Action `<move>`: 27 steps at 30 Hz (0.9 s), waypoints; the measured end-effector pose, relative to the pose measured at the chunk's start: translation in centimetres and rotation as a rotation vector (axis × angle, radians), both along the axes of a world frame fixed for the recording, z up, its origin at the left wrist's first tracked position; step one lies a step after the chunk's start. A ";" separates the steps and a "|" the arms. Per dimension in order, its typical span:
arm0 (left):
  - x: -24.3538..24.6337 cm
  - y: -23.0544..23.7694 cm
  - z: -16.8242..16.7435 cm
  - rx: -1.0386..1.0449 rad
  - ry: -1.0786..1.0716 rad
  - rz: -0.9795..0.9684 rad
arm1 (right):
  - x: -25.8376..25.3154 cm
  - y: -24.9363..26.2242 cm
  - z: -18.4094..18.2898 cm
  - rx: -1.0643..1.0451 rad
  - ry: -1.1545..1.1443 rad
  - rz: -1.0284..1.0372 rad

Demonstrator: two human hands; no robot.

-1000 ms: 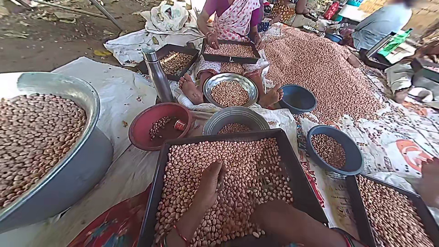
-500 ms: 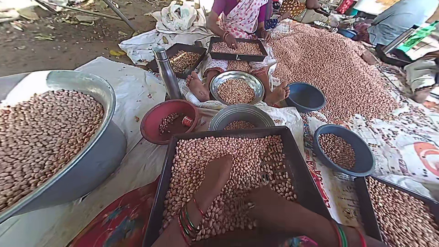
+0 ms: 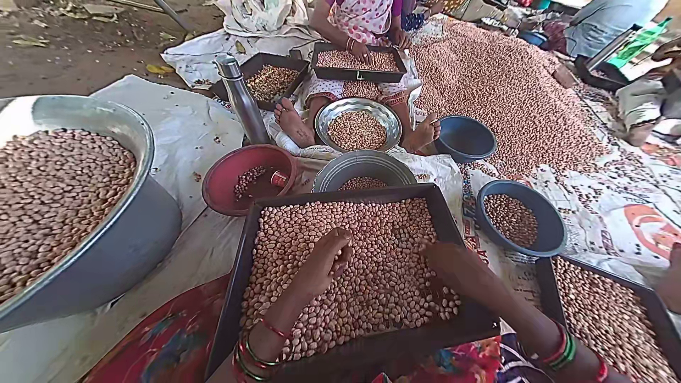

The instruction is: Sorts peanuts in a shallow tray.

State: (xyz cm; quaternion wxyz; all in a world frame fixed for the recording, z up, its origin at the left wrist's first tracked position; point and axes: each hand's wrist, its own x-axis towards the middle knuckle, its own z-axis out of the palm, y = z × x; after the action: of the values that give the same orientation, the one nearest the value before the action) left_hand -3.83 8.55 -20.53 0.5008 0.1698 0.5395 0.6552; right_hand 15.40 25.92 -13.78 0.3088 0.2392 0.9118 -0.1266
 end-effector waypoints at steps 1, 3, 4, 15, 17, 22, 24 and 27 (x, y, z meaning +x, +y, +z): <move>0.2 -0.3 0.0 0.028 -0.052 -0.057 | -0.1 0.5 0.5 0.027 0.124 -0.061; 1.0 -0.4 -0.2 -0.053 0.092 -0.169 | 0.5 0.9 0.6 -0.033 0.374 -0.078; 1.3 -0.3 -0.3 -0.136 0.242 -0.246 | 0.9 0.6 0.2 -0.097 0.470 -0.041; 3.0 0.5 -1.3 -0.366 0.443 -0.578 | -1.6 -5.7 -3.9 -0.115 -0.125 0.229; 2.8 0.3 -2.2 -0.316 0.258 -0.464 | -1.7 -6.2 -4.0 -0.110 -0.153 0.242; 2.6 0.1 -2.3 -0.426 -0.001 -0.457 | -2.2 -6.1 -2.1 -0.227 0.019 0.226; 2.6 0.0 -2.3 -0.453 -0.134 -0.526 | -2.5 -5.8 -0.4 -0.246 0.251 0.227; 2.6 -0.2 -2.2 -0.362 -0.236 -0.480 | -4.1 -2.6 1.5 -0.029 0.509 0.057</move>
State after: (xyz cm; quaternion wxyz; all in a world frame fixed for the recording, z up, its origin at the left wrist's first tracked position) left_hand -1.26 8.38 -22.77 0.7223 0.1234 0.5299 0.4269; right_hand 11.33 23.33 -12.32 0.0763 0.1694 0.9646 -0.1870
